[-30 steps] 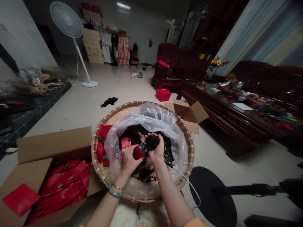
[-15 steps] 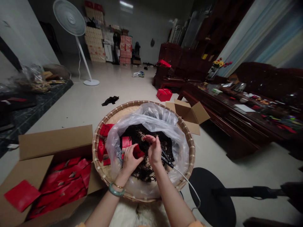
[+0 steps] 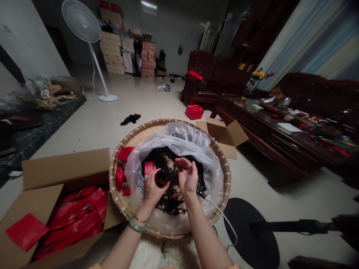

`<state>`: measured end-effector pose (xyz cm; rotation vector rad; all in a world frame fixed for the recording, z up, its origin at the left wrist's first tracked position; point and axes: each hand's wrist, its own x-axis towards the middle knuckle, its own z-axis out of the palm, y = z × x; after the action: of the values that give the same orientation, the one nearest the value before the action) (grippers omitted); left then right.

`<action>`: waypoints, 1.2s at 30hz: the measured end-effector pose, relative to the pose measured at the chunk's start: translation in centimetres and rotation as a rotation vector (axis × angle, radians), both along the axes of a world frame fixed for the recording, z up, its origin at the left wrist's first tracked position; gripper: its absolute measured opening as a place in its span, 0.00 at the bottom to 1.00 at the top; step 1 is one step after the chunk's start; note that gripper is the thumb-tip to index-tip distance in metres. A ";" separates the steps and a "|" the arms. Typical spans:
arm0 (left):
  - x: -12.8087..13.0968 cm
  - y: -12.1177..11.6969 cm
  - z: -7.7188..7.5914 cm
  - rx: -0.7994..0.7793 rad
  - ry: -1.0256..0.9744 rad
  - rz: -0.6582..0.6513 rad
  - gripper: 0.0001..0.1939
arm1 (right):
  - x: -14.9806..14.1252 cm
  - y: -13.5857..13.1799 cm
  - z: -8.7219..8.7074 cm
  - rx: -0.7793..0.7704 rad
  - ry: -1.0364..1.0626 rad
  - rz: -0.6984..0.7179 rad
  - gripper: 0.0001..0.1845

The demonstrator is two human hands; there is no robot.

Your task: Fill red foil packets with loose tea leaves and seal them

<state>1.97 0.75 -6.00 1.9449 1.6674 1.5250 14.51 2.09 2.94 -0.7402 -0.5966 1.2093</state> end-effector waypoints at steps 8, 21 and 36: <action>0.1 -0.1 -0.5 -0.065 -0.034 0.017 0.32 | 1.1 -2.1 -2.6 0.017 -0.926 0.161 0.20; -0.1 0.2 -1.4 -0.169 -0.061 -0.130 0.23 | 3.0 -1.9 -3.4 -0.007 -0.859 0.024 0.09; 0.2 -0.6 0.5 -0.505 -0.179 -0.448 0.18 | 2.3 -0.4 1.1 0.215 -1.607 0.388 0.05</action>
<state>2.18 0.18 -5.54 1.6943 1.2677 0.9647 16.77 1.71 4.09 -1.3774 -2.2136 0.6241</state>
